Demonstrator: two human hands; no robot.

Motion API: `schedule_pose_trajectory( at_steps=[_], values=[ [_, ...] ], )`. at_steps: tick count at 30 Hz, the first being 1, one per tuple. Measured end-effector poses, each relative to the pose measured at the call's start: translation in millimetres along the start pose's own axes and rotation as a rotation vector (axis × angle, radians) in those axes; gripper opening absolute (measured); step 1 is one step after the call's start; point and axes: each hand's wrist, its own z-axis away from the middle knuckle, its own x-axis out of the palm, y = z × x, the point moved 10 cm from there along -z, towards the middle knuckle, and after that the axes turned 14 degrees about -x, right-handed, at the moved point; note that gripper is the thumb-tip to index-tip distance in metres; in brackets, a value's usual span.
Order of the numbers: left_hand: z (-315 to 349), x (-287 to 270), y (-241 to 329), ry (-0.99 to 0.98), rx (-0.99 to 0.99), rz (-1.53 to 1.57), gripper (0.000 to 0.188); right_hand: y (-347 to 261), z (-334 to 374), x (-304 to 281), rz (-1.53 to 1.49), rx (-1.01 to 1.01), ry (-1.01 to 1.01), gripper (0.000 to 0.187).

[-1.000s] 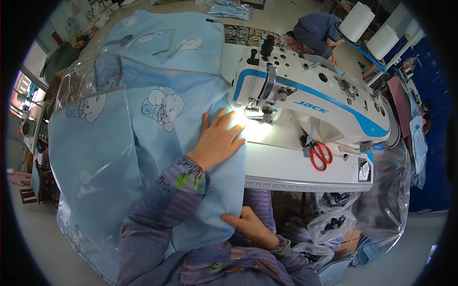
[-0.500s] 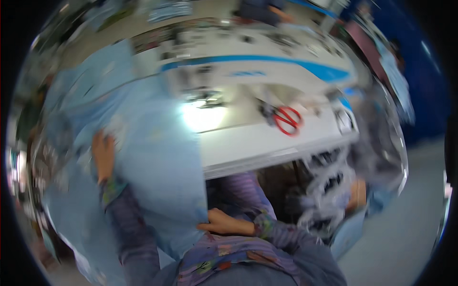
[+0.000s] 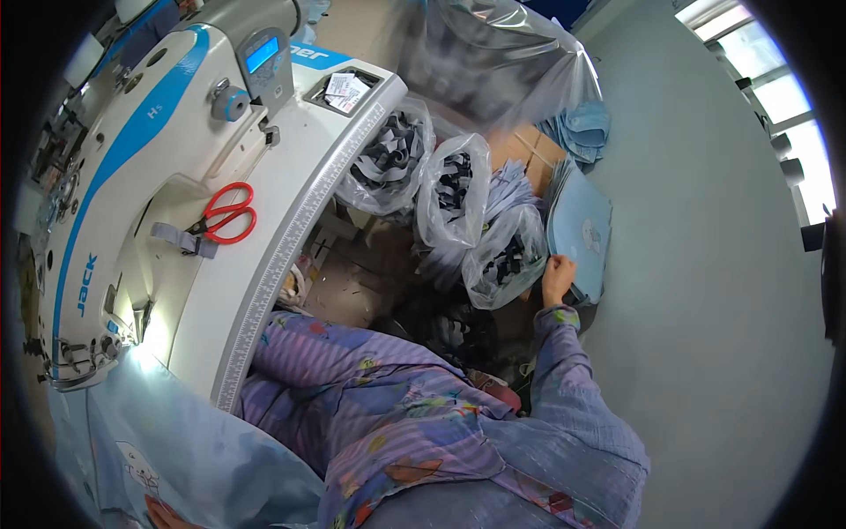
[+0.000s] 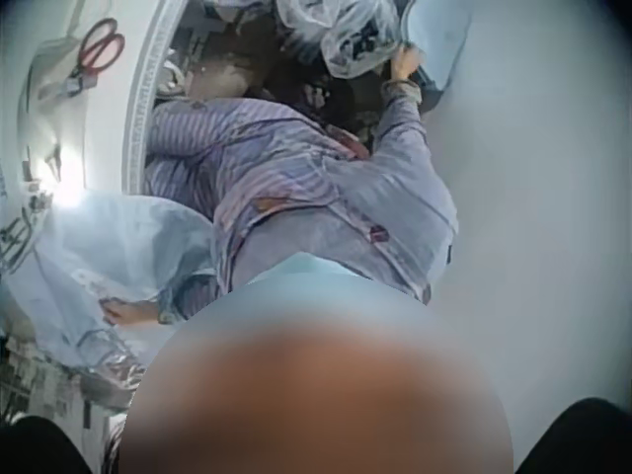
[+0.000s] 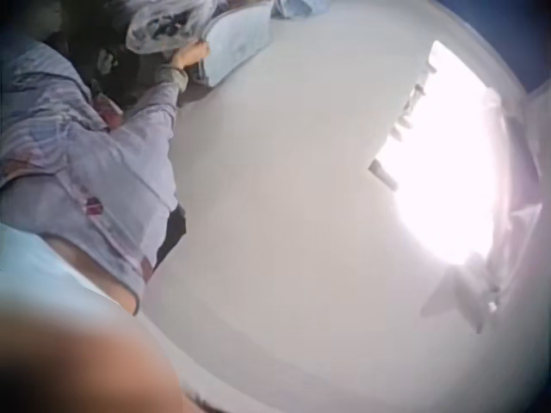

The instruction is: Sewing fabric panels together to assemble a large storage bag using an industrial sewing machine.

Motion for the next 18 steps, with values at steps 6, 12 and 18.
schedule_pose_trajectory(
  at_steps=[6,12,18],
  values=[
    [-9,17,23,-0.077,0.08,0.077,0.043,40,-46,42,0.313,0.034,-0.218,0.031],
    [-4,20,38,-0.149,0.127,0.101,0.042,88,-93,4,0.134,0.038,-0.109,0.027],
    [45,77,99,-0.231,0.149,0.123,0.038,-34,-124,-199,-0.453,0.0,0.323,0.034]
  ],
)
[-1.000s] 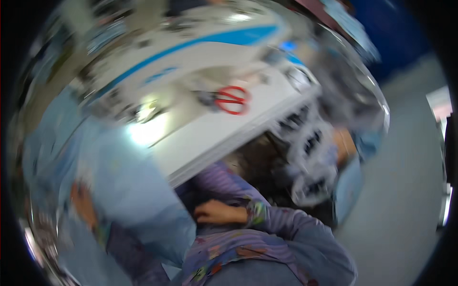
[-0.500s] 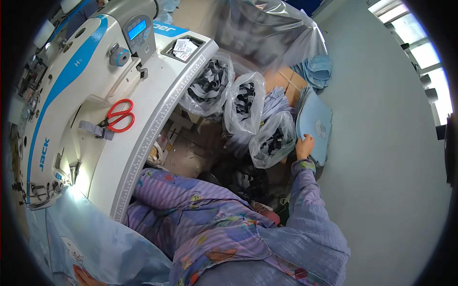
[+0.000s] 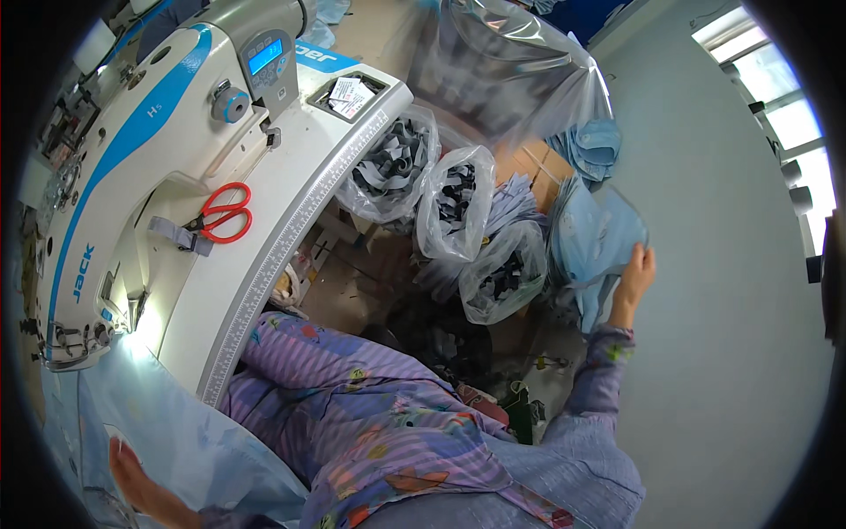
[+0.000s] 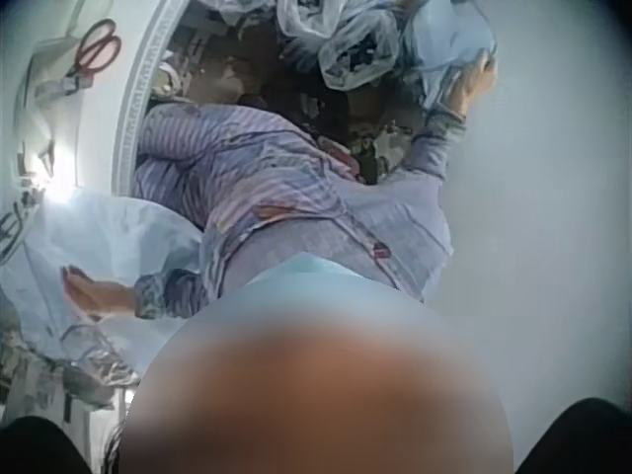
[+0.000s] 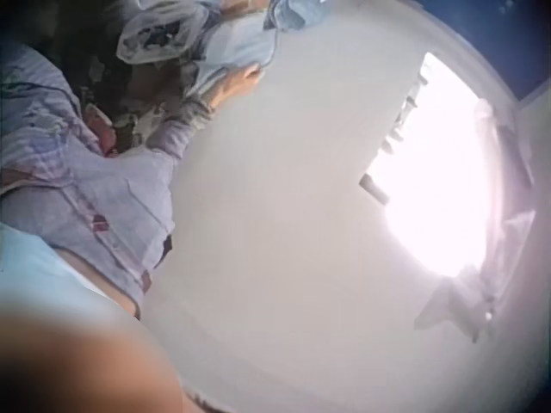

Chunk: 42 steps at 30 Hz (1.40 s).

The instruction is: Sewing fabric panels together to assemble a large storage bag using an industrial sewing machine.

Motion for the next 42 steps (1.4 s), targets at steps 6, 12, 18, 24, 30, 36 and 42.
schedule_pose_trajectory(
  at_steps=[6,12,18,24,30,36,42],
  values=[
    [158,167,131,-0.805,0.486,-0.031,0.064,-293,101,7,-0.917,-0.013,0.004,0.038],
    [184,148,120,-1.087,0.468,0.03,0.068,-536,274,49,-1.58,-0.62,-0.897,0.053],
    [83,-72,-69,-0.29,-0.498,0.321,0.045,-627,381,93,-1.477,-1.12,-1.215,0.044],
    [11,-188,-156,-0.038,-0.682,0.287,0.048,-654,483,175,-0.977,-1.458,-1.099,0.056],
    [-16,-87,-1,0.447,0.388,-0.833,0.056,-677,525,185,-0.945,-1.481,-1.1,0.059],
    [-32,112,-2,-0.244,0.41,-0.306,0.031,-672,520,180,-1.004,-1.437,-1.109,0.059],
    [-29,128,-7,-0.171,0.524,-0.506,0.03,-579,501,168,-0.912,-1.099,-1.581,0.062]
  ],
)
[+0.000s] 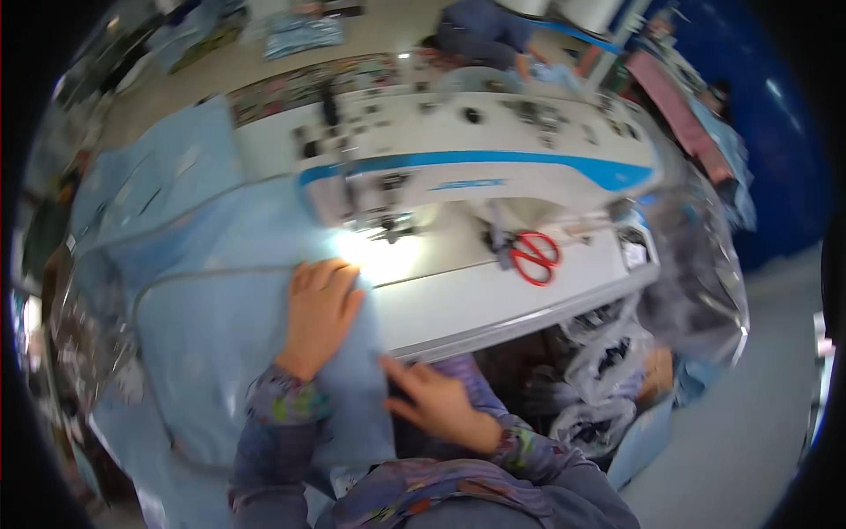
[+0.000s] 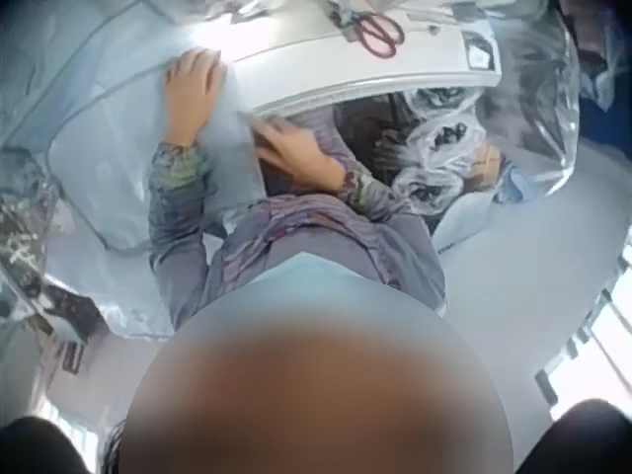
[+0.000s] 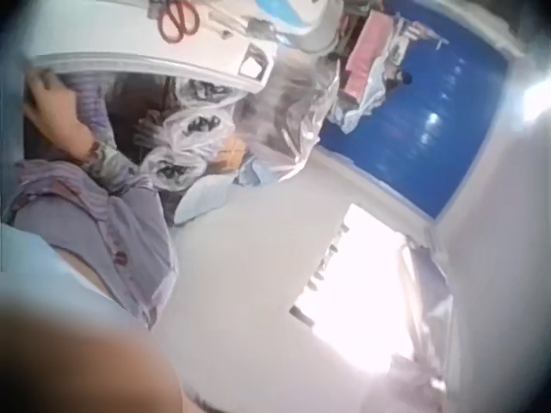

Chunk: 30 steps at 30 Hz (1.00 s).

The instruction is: Sewing fabric panels together to assemble a large storage bag using an industrial sewing machine.

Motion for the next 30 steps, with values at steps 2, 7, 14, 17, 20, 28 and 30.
schedule_pose_trajectory(
  at_steps=[2,7,14,17,20,28,30],
  values=[
    [-3,-3,7,-0.002,0.017,-0.019,0.032,-13,3,17,-0.289,-0.105,0.031,0.063],
    [-6,-6,21,-0.028,0.026,-0.025,0.035,-18,16,55,-0.908,0.049,-0.066,0.057],
    [7,1,11,0.032,-0.043,-0.065,0.039,-18,26,23,-0.768,0.041,-0.203,0.047],
    [9,-1,9,0.021,-0.052,-0.06,0.043,-13,-7,6,-0.304,-0.119,-0.312,0.037],
    [10,-4,9,0.015,-0.093,-0.073,0.041,24,-52,-57,-0.08,-0.033,0.104,0.022],
    [14,-4,10,0.019,-0.095,-0.026,0.04,26,-121,-57,0.282,-0.337,0.199,0.035],
    [13,-3,9,-0.002,-0.094,0.007,0.043,25,-120,-56,0.306,-0.345,0.207,0.033]
  ],
)
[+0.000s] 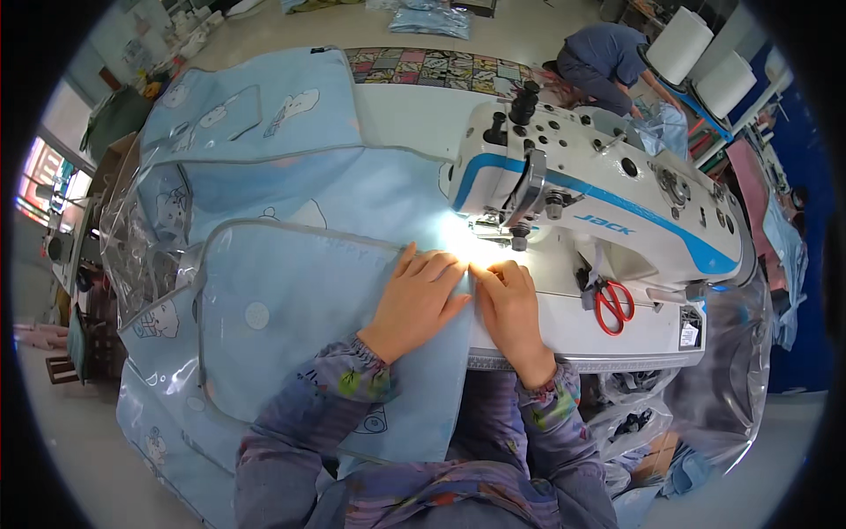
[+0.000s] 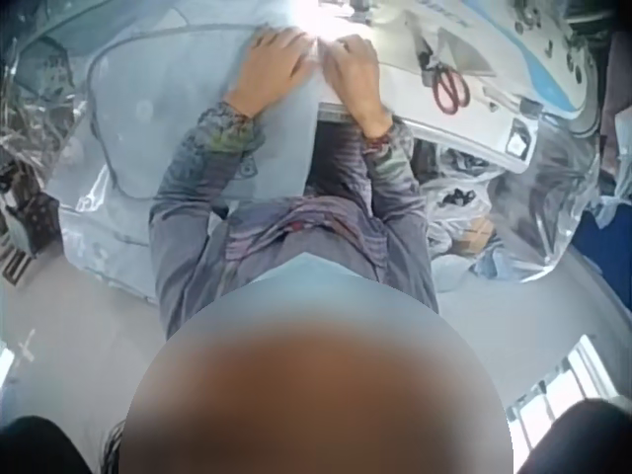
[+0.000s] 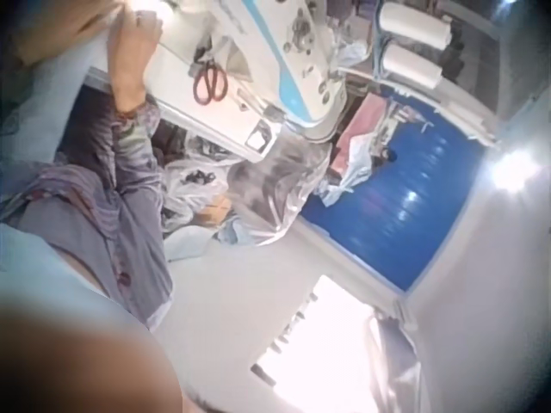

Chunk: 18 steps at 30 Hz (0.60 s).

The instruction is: Sewing fabric panels together to assemble a large storage bag using an industrial sewing machine.

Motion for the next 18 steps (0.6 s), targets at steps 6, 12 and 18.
schedule_pose_trajectory(
  at_steps=[6,12,18],
  values=[
    [-4,1,-3,-0.022,-0.028,0.004,0.045,6,1,1,-0.01,0.019,-0.006,0.028],
    [-12,1,-6,0.013,-0.037,0.001,0.046,14,-6,4,0.045,0.038,-0.029,0.027],
    [-18,5,-8,0.012,-0.05,-0.034,0.048,35,-4,14,-0.024,0.167,-0.112,0.026]
  ],
)
